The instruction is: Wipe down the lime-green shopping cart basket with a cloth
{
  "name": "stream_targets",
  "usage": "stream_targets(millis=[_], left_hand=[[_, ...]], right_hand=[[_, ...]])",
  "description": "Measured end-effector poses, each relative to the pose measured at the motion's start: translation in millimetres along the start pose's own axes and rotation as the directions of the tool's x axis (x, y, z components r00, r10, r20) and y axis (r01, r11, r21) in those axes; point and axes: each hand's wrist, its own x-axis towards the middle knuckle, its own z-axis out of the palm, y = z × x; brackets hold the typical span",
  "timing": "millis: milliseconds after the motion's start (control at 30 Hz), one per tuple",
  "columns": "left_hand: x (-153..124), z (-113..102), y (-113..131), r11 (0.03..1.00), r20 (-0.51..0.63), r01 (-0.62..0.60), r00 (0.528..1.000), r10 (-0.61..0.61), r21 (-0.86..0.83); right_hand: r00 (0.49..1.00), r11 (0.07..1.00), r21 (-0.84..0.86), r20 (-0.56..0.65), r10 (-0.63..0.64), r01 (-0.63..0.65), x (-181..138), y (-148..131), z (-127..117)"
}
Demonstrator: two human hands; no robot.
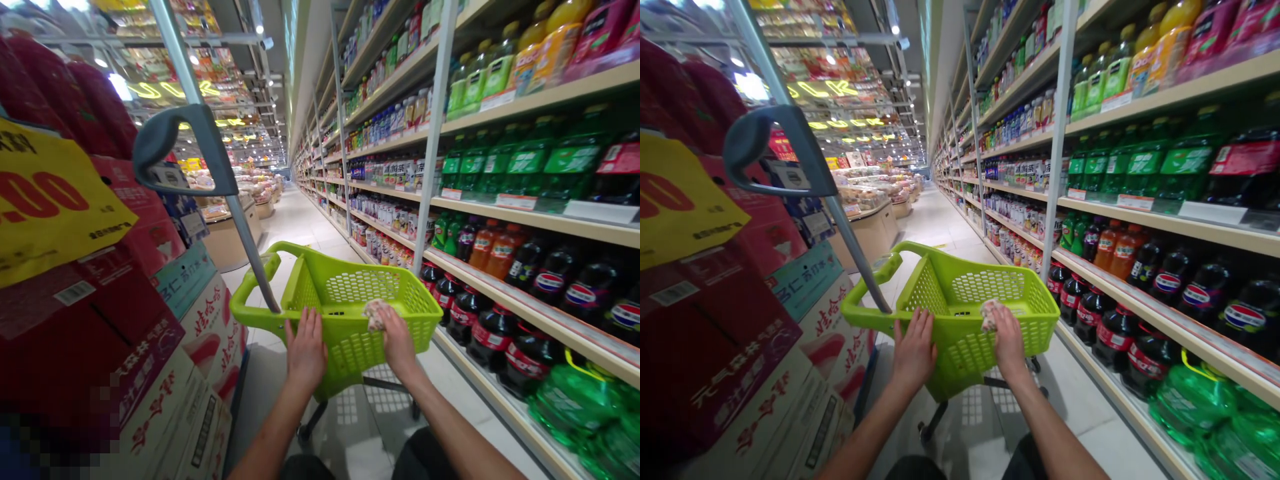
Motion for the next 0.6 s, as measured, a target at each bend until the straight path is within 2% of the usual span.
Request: stream_targets(millis=[100,167,300,367,433,500,567,600], left_hand=[[5,6,16,1.0,0.064,-0.028,0.998,0.029,-0.005],[6,8,19,0.999,0.075,-0.036,0.997,0.036,0.004],[3,10,17,0.999,0.069,-0.037,0.997,0.037,-0.001],[2,12,19,0.999,0.057,-0.017,0.998,0.019,-0.033],[-1,15,26,0.994,0.044,-0.019,0.999,0.024,-0.109],[-3,19,37,0.964,0.029,-0.048,0.998,0.057,-0.261],[-5,25,50,0.871,0.002,-0.052,0.998,0.061,-0.488],[-5,27,57,0.791,-0.01,-0.034,0.999,0.035,-0.61]], right_hand=[[0.985,0.993,0.028,0.125,-0.118,0.115,0,-6,1],[0.985,0.995,-0.011,0.137,-0.101,0.104,0,15,-10],[0.992,0.972,-0.199,0.012,0.127,-0.122,-4,99,-51],[0.975,0.948,-0.228,-0.052,0.216,-0.222,-5,122,-63],[0.972,0.959,-0.159,-0.049,0.229,-0.234,-4,113,-61],[0.984,0.984,-0.02,0.004,0.176,-0.176,-1,80,-51],[0.994,0.986,0.135,0.063,0.091,-0.099,4,37,-40],[0.995,0.975,0.213,0.093,0.046,-0.065,6,16,-37]])
